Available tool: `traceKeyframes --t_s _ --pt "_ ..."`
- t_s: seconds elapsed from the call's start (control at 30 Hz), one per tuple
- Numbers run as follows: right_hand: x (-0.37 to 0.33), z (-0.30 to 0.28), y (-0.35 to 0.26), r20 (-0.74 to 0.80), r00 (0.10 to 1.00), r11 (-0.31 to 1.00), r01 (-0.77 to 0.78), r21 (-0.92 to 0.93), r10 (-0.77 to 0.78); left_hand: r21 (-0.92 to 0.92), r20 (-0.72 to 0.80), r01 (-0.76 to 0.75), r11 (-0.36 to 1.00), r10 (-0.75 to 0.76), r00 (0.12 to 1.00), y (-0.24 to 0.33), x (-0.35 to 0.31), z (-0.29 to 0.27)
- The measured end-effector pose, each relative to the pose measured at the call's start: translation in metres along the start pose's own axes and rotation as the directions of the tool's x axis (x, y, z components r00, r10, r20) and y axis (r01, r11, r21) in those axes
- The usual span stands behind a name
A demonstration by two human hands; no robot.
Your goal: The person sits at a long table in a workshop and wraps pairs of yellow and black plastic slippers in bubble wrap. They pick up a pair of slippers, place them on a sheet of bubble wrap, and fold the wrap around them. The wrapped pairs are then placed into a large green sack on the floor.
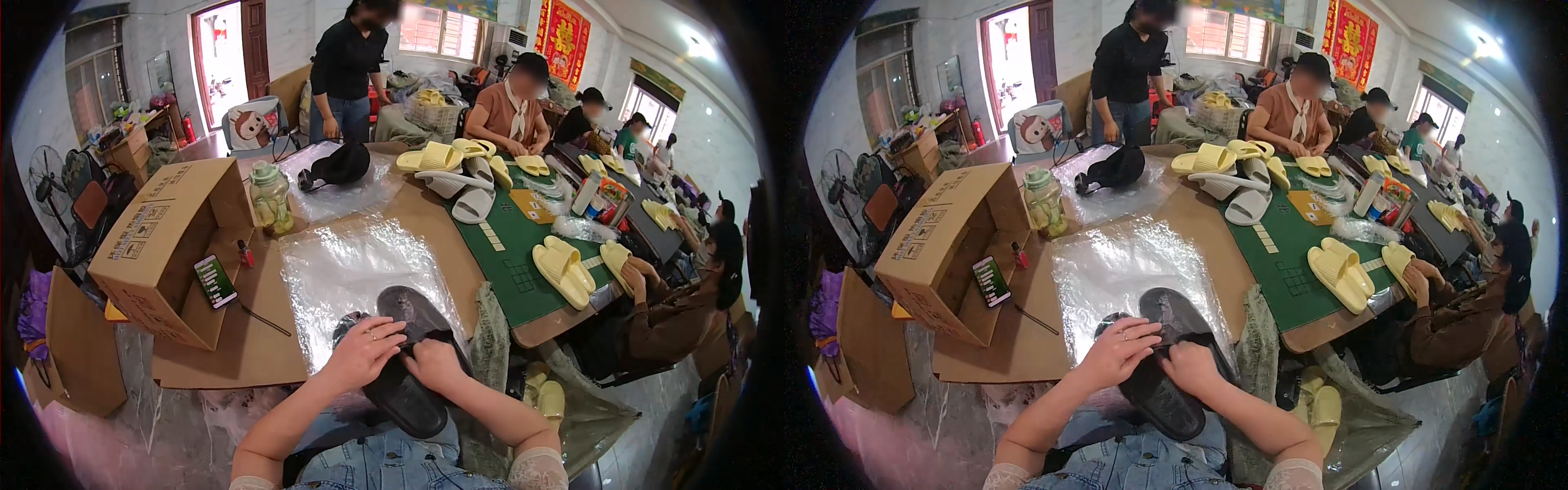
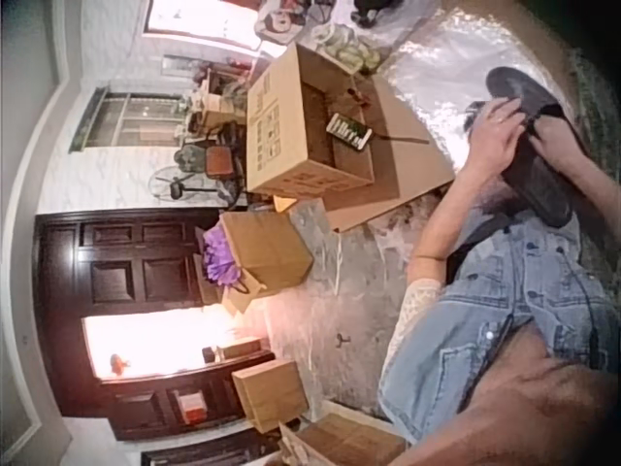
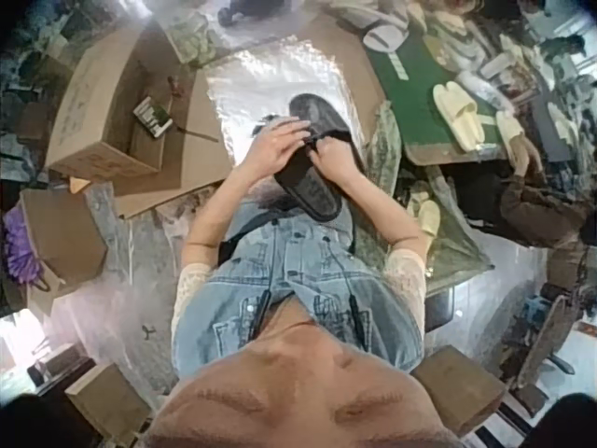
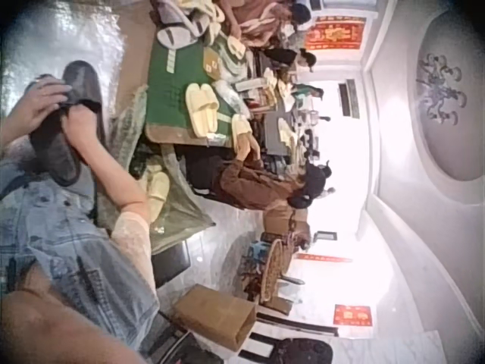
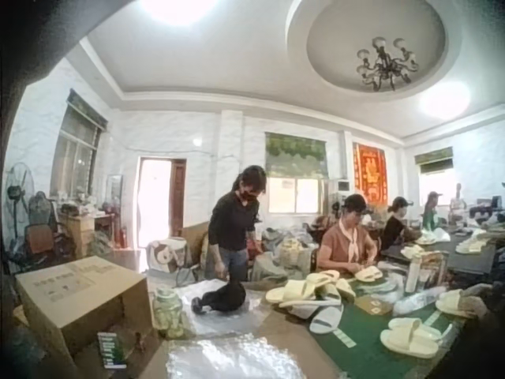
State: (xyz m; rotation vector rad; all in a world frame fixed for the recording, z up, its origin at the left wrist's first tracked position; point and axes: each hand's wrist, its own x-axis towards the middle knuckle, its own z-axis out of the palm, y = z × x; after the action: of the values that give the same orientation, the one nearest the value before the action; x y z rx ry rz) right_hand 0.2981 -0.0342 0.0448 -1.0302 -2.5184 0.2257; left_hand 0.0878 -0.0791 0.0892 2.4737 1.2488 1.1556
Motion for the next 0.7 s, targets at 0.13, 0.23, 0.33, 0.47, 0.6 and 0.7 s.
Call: traceKeyframes --t_s 0.13,0.23,0.33,0.47,0.6,0.7 --pt "0.008 0.008 0.0 0.008 0.999 0.999 0.033 0.042 -0.034 -0.073 -0.032 0.089 0.993 -0.092 0.995 -0.008 -0.008 0.001" --pt "0.015 0.005 0.004 0.028 0.982 0.978 -0.189 0.092 0.188 -0.107 -0.074 0.139 0.984 -0.147 0.986 -0.008 -0.012 0.0" --pt "0.014 0.004 -0.008 0.026 0.991 0.989 -0.131 0.063 0.13 -0.112 -0.063 0.122 0.986 -0.13 0.989 -0.007 -0.008 -0.001" --pt "0.016 0.011 -0.004 -0.021 0.992 0.991 -0.123 0.053 0.124 -0.1 -0.032 0.057 0.993 -0.06 0.998 -0.001 -0.006 0.002" --pt "0.022 0.014 0.003 -0.036 0.991 0.992 -0.127 -0.006 0.127 -0.072 -0.003 -0.005 0.997 0.005 1.0 0.008 -0.009 0.002" --pt "0.026 0.02 0.001 0.018 0.991 0.991 -0.128 -0.036 0.129 -0.044 0.026 -0.006 0.999 0.007 1.0 0.016 -0.011 0.0"
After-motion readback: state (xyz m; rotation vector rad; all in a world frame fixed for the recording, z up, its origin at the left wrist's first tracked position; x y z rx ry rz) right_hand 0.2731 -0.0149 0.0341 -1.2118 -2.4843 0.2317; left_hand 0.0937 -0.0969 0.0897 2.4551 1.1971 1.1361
